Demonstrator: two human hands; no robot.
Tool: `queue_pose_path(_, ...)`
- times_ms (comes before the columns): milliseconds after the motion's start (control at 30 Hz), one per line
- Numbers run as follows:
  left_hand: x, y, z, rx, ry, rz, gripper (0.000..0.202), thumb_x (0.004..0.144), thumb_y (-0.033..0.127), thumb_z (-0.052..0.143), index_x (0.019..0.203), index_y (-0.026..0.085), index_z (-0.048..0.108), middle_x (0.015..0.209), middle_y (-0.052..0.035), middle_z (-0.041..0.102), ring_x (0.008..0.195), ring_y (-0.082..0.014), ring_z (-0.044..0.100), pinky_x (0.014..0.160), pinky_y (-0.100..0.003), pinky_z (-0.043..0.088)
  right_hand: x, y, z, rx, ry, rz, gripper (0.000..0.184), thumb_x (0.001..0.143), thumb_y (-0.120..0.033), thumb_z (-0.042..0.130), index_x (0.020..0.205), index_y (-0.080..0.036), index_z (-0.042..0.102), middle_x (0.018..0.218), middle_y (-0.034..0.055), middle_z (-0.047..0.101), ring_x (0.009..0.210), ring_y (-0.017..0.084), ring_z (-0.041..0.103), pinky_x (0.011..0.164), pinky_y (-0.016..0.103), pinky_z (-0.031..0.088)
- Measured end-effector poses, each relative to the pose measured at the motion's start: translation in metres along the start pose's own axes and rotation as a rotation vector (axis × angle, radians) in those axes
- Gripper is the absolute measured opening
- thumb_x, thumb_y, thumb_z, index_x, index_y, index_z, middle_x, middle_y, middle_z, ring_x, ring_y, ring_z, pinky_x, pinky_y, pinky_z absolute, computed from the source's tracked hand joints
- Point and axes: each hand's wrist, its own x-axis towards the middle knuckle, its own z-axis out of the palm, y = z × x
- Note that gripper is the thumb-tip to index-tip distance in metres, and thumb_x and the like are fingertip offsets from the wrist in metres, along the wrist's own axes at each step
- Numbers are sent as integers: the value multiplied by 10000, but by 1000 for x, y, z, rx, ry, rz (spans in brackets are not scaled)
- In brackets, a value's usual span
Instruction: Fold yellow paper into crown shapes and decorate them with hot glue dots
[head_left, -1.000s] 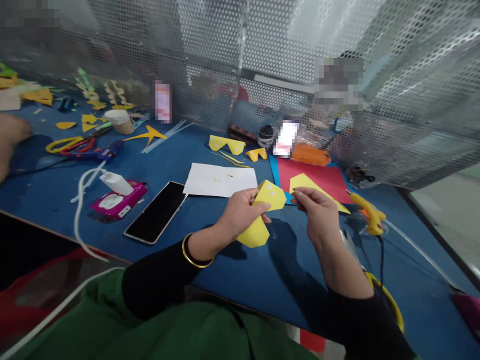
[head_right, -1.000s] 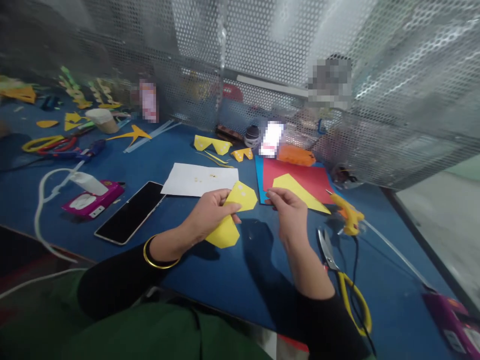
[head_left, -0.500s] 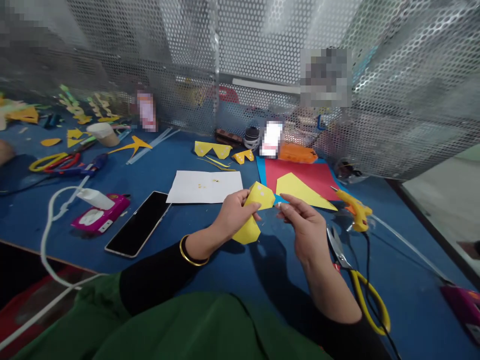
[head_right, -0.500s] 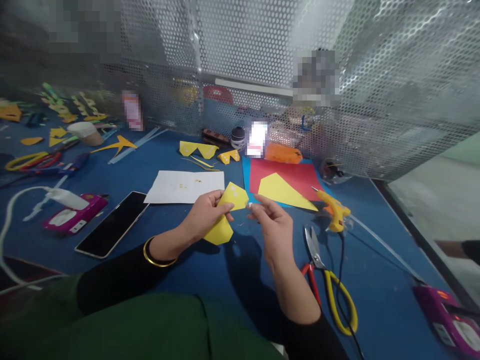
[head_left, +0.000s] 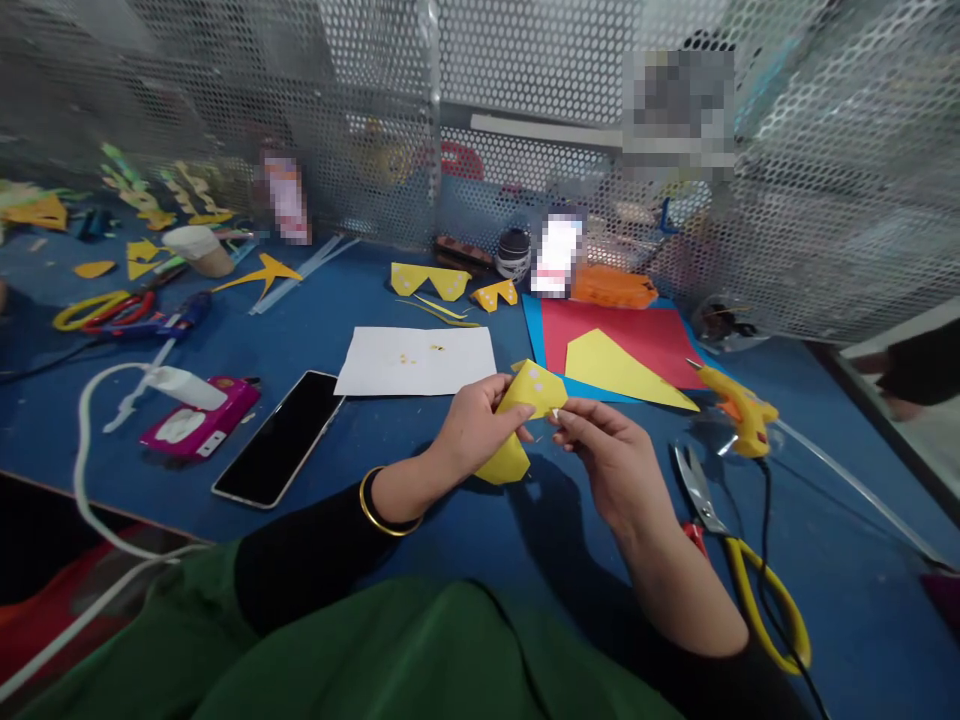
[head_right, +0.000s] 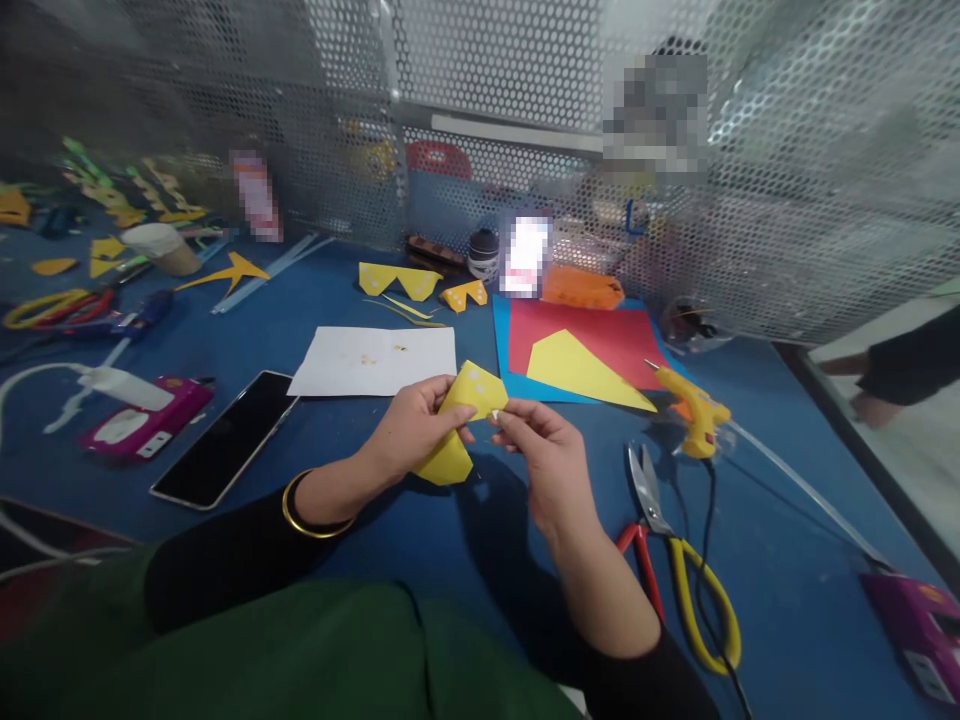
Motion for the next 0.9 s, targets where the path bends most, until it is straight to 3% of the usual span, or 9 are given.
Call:
queue_pose_path(133, -1, 1, 3, -108, 13, -46, 250, 796, 205, 659, 1024, 173, 565, 809, -4, 719, 559, -130, 690, 524, -214, 481, 2, 0, -1, 60, 2, 17, 323, 526, -335, 911, 772, -195, 757, 722, 9, 725, 577, 88, 587, 573, 234, 437)
queue_pose_path(300, -1, 0, 5, -187, 88, -54, 276, 796, 212, 669, 937, 228, 432, 694, 65, 621, 548, -173, 716, 483, -213, 471, 2, 1, -2, 91, 1, 28, 324, 529, -320, 917, 781, -186, 763, 740, 18, 731, 573, 81, 589, 567, 219, 461)
queue_pose_path(433, -2, -2, 5, -233, 81, -25, 238, 804, 210, 648, 830, 225, 412, 654, 95, 512, 533, -153, 706, 469, -190, 437, 2, 2, -1, 108, 13, 55, 332, 526, -304, 921, 797, -187, 769, 747, 22, 740, 567, 80, 592, 555, 213, 464)
queue_pose_path(600, -3, -1, 4, -261, 51, -10, 194, 785, 170, 652, 756, 196, 462, 708, 73, 563, 545, -120, 694, 513, -195, 464, 4, 2, -2, 91, 41, 56, 352, 524, -302, 912, 816, -175, 761, 736, 24, 740, 552, 87, 594, 540, 222, 455)
queue_pose_path(767, -4, 0, 6, -181, 105, -30, 65, 790, 103, 614, 768, 164, 611, 753, 47, 613, 584, -106, 710, 543, -185, 448, 0, 3, 1, -70, 122, -160, 319, 620, -343, 863, 865, -186, 731, 756, 14, 746, 571, 104, 620, 582, 253, 491)
queue_pose_path(900, -5, 2, 9, -167, 72, -74, 37, 791, 116, 671, 779, 147, 655, 770, 21, 672, 590, -100, 704, 583, -196, 489, -6, 6, 3, -231, 112, -334, 290, 697, -376, 817, 895, -205, 693, 734, -6, 732, 601, 132, 651, 620, 290, 530)
